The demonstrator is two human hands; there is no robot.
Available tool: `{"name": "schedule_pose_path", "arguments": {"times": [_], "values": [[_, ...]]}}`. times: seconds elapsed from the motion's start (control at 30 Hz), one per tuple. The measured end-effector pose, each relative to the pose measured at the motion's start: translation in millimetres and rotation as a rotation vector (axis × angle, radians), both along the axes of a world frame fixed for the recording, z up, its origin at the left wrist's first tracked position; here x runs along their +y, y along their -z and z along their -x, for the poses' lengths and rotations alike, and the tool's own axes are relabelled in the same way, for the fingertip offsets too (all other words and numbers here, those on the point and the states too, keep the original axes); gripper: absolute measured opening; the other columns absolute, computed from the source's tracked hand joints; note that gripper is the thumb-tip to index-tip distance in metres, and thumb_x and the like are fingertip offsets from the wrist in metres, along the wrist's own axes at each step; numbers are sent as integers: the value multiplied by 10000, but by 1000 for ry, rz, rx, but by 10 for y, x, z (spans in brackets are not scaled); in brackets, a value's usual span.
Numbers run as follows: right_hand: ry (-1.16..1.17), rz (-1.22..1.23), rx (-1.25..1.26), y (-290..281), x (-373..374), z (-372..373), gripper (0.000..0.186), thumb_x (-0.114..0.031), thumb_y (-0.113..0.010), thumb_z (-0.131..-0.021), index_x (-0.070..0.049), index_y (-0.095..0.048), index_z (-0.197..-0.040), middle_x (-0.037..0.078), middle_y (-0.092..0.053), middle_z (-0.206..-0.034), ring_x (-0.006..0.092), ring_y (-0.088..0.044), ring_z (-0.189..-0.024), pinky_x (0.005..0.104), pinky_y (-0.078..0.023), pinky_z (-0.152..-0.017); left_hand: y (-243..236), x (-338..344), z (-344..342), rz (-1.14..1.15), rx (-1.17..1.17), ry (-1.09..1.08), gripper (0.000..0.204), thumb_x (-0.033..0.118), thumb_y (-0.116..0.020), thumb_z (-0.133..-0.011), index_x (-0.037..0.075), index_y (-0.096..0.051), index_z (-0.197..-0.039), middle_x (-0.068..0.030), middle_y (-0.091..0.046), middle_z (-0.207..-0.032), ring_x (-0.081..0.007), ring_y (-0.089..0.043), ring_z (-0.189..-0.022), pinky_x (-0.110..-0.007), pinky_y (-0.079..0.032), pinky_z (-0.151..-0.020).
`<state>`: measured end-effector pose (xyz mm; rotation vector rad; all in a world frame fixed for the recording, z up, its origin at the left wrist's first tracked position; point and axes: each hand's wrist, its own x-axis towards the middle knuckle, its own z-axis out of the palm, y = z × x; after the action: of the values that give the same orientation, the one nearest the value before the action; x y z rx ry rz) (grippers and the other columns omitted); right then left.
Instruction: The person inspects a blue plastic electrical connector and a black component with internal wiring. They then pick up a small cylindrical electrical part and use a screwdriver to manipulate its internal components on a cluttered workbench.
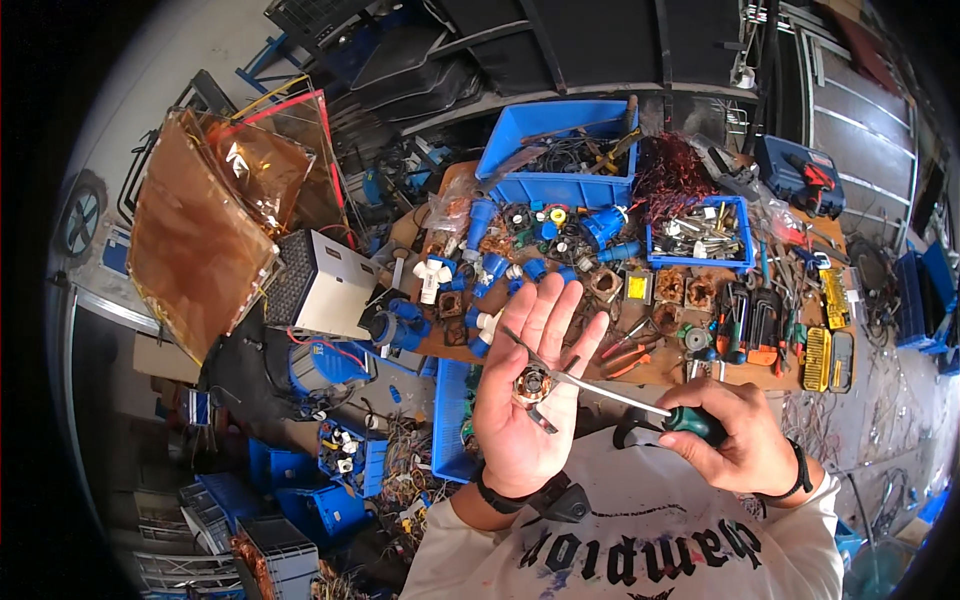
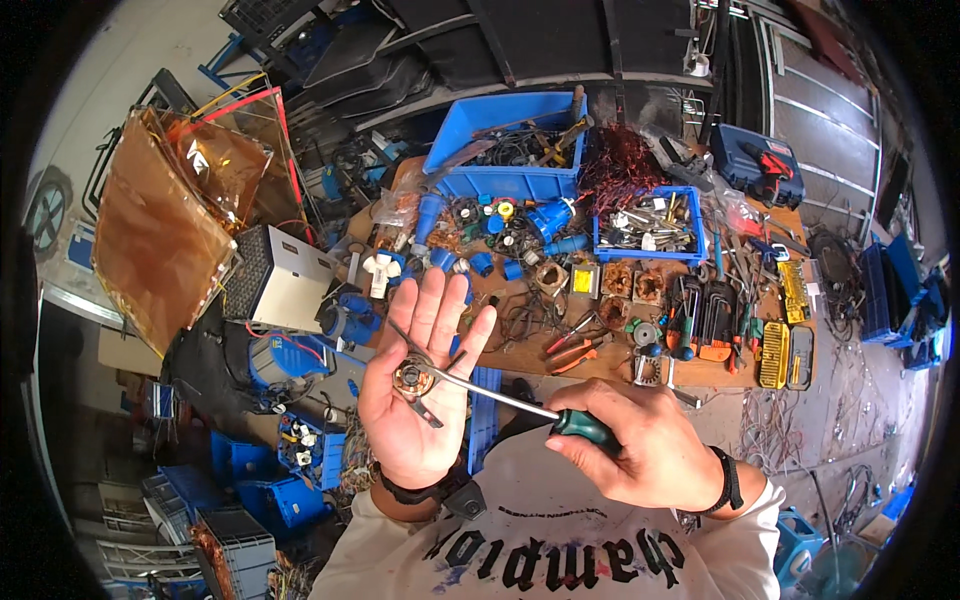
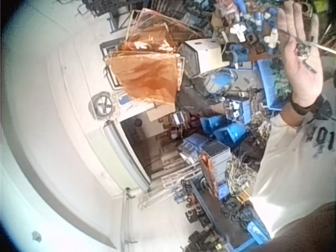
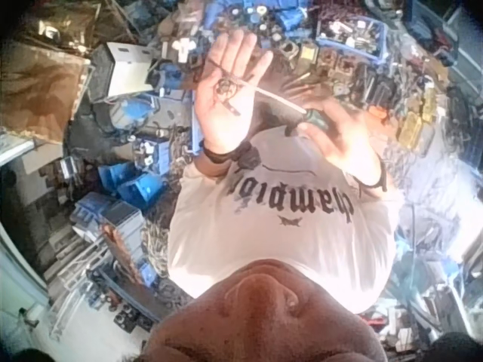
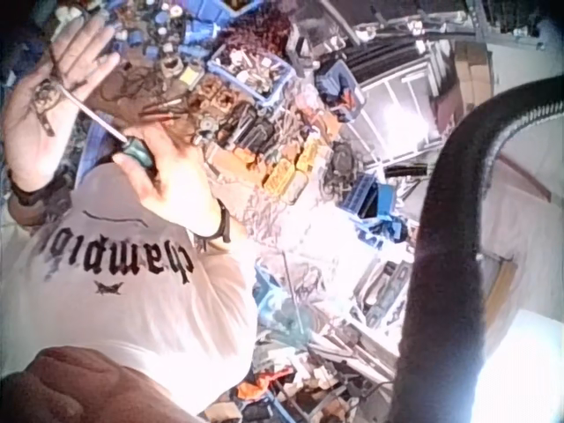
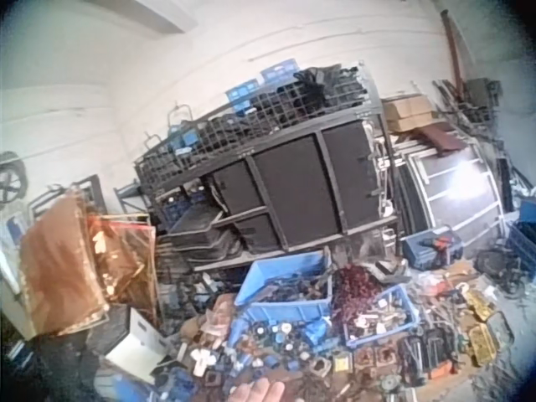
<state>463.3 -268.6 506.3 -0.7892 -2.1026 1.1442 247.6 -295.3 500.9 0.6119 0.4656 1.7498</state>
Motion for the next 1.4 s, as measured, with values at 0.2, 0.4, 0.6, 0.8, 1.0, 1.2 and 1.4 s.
{"name": "schedule_pose_path", "arguments": {"times": [0.2,0.4,0.6,0.8,1.0,1.2,1.4], "values": [[-44,42,-21,16,-10,-6,256,-143,-741,-825,-44,-647,-1041,110,-684,-827,250,-680,-667,329,-512,-570,-1,-6,6,-10,17,-21,433,163,-411,-957,51,-425,-1376,-135,-413,-1467,-299,-315,-1411,-565,-244,-1159],[-75,127,17,-7,-3,-24,252,-141,-736,-834,-36,-643,-1043,119,-685,-828,262,-677,-671,334,-510,-579,-1,-12,1,26,73,-31,428,149,-408,-947,38,-429,-1359,-144,-427,-1448,-305,-353,-1385,-548,-291,-1136],[-153,145,-49,-133,49,-63,242,-133,-728,-840,-22,-638,-1035,134,-676,-812,270,-653,-633,353,-489,-572,-4,-34,44,-24,246,-66,440,158,-434,-943,11,-434,-1357,-190,-468,-1409,-326,-433,-1326,-551,-349,-1095],[-238,209,-97,-113,121,-30,203,-133,-710,-860,-20,-643,-1015,135,-671,-777,231,-615,-578,320,-452,-538,-27,-60,81,12,267,-44,428,155,-440,-939,10,-441,-1342,-207,-496,-1355,-323,-490,-1252,-539,-397,-1057],[-324,591,19,30,125,37,199,-182,-673,-919,-27,-646,-1041,38,-642,-733,91,-566,-573,274,-428,-512,21,-85,151,10,223,22,433,155,-427,-944,14,-421,-1353,-214,-497,-1340,-329,-495,-1237,-574,-404,-1040],[-408,1126,121,120,200,96,205,-181,-611,-966,-11,-627,-1081,7,-524,-662,56,-443,-513,200,-327,-425,73,-74,187,-3,215,26,429,153,-413,-952,17,-407,-1360,-201,-497,-1347,-337,-473,-1262,-610,-391,-1038],[-561,1367,271,326,290,91,253,-220,-605,-969,3,-620,-1087,23,-525,-675,60,-416,-485,211,-308,-414,88,-45,196,-18,164,71,424,148,-412,-953,18,-424,-1356,-192,-480,-1386,-350,-438,-1307,-629,-356,-1061]]}}
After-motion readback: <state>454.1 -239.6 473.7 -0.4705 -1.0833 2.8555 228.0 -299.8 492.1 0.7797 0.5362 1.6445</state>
